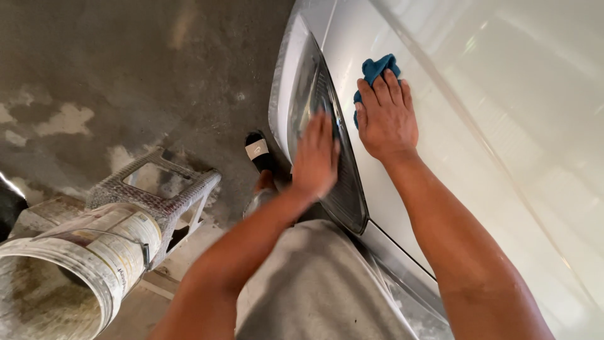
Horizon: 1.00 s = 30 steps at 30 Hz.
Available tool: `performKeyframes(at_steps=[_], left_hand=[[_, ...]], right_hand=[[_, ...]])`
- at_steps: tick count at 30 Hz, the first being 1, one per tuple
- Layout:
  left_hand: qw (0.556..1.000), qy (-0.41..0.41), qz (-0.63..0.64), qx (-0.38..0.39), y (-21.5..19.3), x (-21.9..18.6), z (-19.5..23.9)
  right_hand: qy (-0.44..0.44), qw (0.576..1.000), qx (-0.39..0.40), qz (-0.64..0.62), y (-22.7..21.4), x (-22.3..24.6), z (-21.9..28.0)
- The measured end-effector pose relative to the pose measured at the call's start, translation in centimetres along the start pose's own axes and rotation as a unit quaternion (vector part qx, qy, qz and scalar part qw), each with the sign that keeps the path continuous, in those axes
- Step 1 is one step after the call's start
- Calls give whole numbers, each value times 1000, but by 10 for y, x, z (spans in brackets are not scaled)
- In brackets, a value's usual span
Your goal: Wet sanding a car headlight for restoration.
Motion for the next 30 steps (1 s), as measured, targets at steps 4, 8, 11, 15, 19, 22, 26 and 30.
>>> performKeyframes(at_steps=[4, 8, 11, 15, 19, 22, 26, 30], left_hand=[[998, 55, -34, 25, 6, 1, 24], [1000, -3, 21, 16, 0, 20, -57], [997, -53, 46, 27, 8, 36, -95], [1000, -5, 20, -10, 10, 2, -17], [998, 49, -20, 34, 11, -19, 47], [999, 28, -25, 22, 19, 4, 3], [999, -36, 38, -6, 33, 57, -94], [998, -39, 39, -38, 12, 34, -53]], right_hand=[[5, 1000, 10, 8, 4, -1, 3], [12, 1000, 13, 1, 1, 0, 3], [11, 1000, 17, 4, -2, 1, 3], [5, 1000, 2, 0, 0, -1, -1], [1, 1000, 3, 7, 2, -2, 5], [5, 1000, 6, 5, -1, 0, 3], [15, 1000, 13, 1, -3, 2, 3], [5, 1000, 3, -8, -4, 2, 7]])
Point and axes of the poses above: each hand's wrist, its own z-axis away from the middle knuckle, its own y-axis out of the palm, x = y × z, the point moved 1 cm from there along -z, towards the middle knuckle, and after that the axes turned 2 degrees about y, right-handed, at the moved point
